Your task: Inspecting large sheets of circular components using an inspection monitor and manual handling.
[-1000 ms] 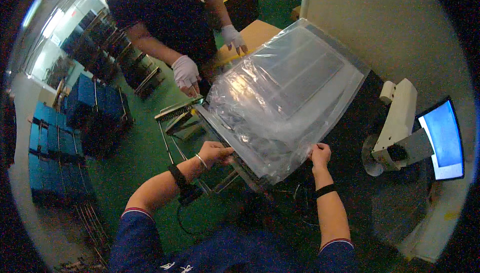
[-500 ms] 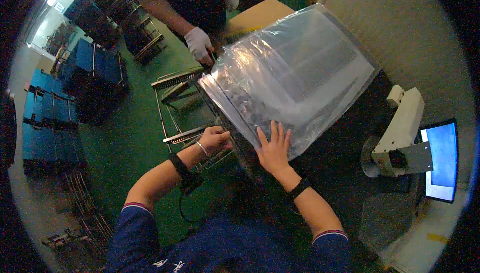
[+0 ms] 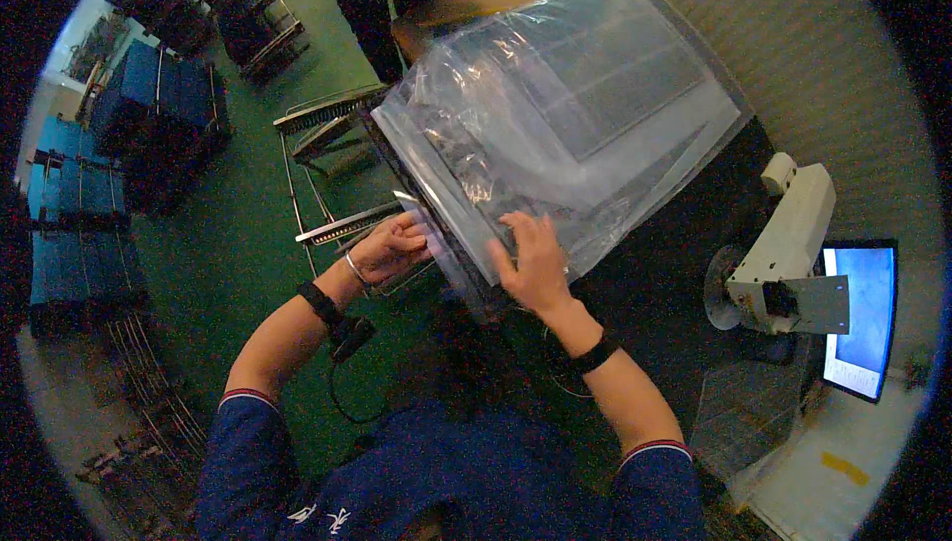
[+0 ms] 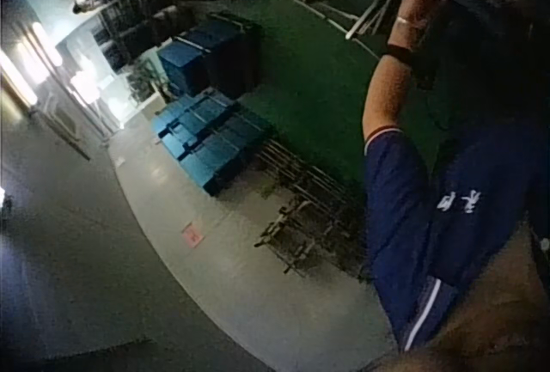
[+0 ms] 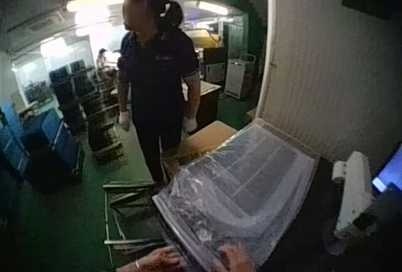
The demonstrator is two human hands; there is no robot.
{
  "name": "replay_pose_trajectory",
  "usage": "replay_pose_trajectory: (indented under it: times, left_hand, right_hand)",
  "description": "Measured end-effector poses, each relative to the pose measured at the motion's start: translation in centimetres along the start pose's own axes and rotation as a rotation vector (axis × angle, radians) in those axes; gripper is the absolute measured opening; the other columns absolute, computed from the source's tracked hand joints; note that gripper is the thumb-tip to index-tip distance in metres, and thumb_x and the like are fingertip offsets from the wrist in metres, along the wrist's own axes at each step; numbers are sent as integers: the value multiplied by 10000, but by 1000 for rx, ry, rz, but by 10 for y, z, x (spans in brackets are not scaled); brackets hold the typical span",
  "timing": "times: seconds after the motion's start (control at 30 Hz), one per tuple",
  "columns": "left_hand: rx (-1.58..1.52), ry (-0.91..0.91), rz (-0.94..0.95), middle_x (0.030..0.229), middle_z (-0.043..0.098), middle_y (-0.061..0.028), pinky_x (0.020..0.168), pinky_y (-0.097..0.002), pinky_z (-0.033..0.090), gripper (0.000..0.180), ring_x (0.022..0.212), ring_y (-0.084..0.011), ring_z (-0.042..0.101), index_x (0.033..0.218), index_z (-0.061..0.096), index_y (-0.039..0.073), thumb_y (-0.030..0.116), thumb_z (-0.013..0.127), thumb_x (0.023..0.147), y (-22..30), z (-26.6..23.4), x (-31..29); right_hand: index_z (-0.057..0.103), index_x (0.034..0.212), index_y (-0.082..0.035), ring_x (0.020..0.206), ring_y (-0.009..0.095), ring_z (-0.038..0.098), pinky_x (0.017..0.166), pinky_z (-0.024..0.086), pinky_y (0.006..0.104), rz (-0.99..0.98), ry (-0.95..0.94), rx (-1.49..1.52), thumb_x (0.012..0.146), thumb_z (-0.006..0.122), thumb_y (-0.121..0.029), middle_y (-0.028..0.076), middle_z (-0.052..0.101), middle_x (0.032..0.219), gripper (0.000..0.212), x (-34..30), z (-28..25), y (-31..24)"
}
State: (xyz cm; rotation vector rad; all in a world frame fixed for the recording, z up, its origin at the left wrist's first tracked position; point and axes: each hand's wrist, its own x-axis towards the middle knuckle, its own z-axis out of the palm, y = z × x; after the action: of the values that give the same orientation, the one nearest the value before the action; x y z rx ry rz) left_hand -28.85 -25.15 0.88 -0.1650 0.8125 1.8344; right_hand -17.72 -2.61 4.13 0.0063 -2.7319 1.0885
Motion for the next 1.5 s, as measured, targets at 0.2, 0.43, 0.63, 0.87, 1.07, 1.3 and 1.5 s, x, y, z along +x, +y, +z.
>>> replay_pose_trajectory:
  times: [0.2, 0.43, 0.63, 0.87, 1.07, 1.3, 1.5]
  left_hand:
    - [45, -26, 57, 979, 571, -51, 852, -336, 464, 251, 923, -180, 571, 1004, 495, 55, -22, 572, 778, 1, 7, 0]
    - [148, 232, 127, 911, 608, -113, 678, -298, 530, 247, 793, -196, 608, 1043, 484, 31, 74, 579, 819, -7, 17, 7]
    - [438, 558, 413, 938, 542, -216, 620, -340, 561, 573, 758, -257, 617, 1161, 214, -2, -36, 605, 743, -16, 20, 8]
    - [729, 493, 417, 925, 557, -149, 589, -310, 522, 327, 766, -208, 613, 1030, 436, -1, 21, 612, 755, -17, 7, 13]
    - [-40, 156, 84, 1064, 548, -63, 756, -348, 481, 349, 962, -216, 555, 1146, 499, 63, 279, 485, 872, -4, 9, 9]
    - [278, 382, 139, 1024, 549, -56, 708, -334, 502, 314, 917, -141, 529, 1108, 525, 7, 160, 576, 839, -15, 17, 14]
    - [374, 407, 182, 818, 599, -58, 612, -268, 522, 225, 731, -137, 585, 943, 590, -26, 152, 610, 808, -11, 24, 15]
  right_hand:
    - [473, 1136, -37, 1119, 338, 427, 977, 259, 518, -122, -91, -139, 688, 679, -300, 184, 473, 1149, 559, -3, 0, -43]
    - [506, 1084, -28, 1015, 406, 481, 878, 396, 461, 4, -86, -56, 733, 602, -193, 234, 463, 1140, 399, 0, 5, -45]
    - [580, 805, 23, 704, 294, 606, 614, 488, 344, -61, 59, -90, 780, 563, -41, 170, 596, 917, 71, 11, -8, -42]
    - [565, 794, 8, 763, 288, 598, 643, 476, 343, 189, 107, 152, 791, 571, -56, 161, 587, 954, 64, 14, -22, -41]
    - [591, 788, -14, 900, 328, 571, 820, 445, 386, -86, 45, 71, 753, 609, -66, 161, 565, 1034, 65, -3, -11, -42]
    - [525, 1063, -37, 1091, 388, 439, 926, 349, 461, -54, -83, -206, 764, 617, -230, 212, 456, 1176, 367, -5, 3, -31]
    - [409, 1199, -76, 1106, 419, 414, 920, 335, 518, -103, -50, -477, 771, 579, -198, 220, 427, 1195, 476, 8, 23, -4]
